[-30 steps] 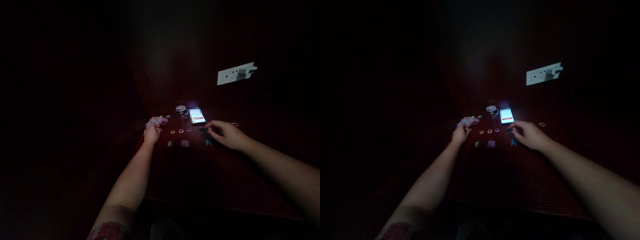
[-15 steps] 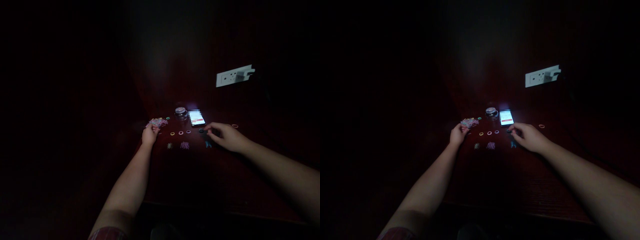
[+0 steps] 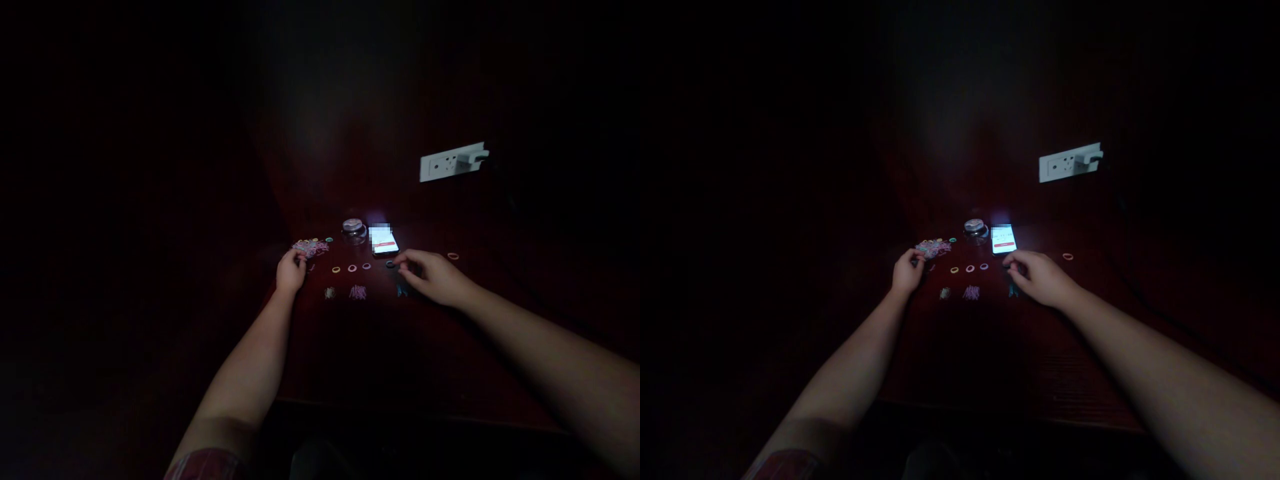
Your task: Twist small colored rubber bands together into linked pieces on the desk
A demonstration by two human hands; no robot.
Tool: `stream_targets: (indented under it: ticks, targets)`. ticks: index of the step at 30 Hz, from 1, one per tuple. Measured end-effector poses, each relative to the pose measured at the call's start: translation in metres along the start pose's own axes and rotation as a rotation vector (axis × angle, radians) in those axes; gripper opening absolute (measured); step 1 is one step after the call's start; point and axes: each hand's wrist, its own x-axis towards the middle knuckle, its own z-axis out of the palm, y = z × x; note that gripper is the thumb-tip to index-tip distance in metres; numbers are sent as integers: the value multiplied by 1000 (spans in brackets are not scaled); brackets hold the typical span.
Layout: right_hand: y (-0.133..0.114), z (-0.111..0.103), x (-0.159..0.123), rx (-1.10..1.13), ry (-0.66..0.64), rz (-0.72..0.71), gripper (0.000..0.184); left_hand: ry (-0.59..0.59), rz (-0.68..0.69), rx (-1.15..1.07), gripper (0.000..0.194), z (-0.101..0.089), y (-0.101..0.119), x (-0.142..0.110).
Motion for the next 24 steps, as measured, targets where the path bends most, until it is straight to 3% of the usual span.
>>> stream_targets:
  ticks: [4, 8, 10, 14, 16, 19, 24]
  targets:
    - [-3, 2, 1, -7, 1, -3, 14, 55, 51, -54, 17, -7, 11, -2]
    - [-7, 4, 1, -8, -6, -12, 13, 104, 110, -280, 16, -8, 52, -6]
    - [-10, 5, 2, 1, -9, -13, 12, 34, 119, -441, 16, -3, 83, -11]
    - [-17, 3, 2, 16, 13, -27, 11, -215, 144, -699, 16, 14, 144, -26]
    - [-19, 1, 2, 19, 42, -40, 11, -252, 150, -785, 14, 21, 163, -34]
    - [-21, -2, 2, 32, 82, -40, 12, -206, 154, -794, 9, 26, 174, -45]
    - [-22, -1, 1, 74, 78, -56, 9, -208, 283, -622, 6, 21, 169, -56]
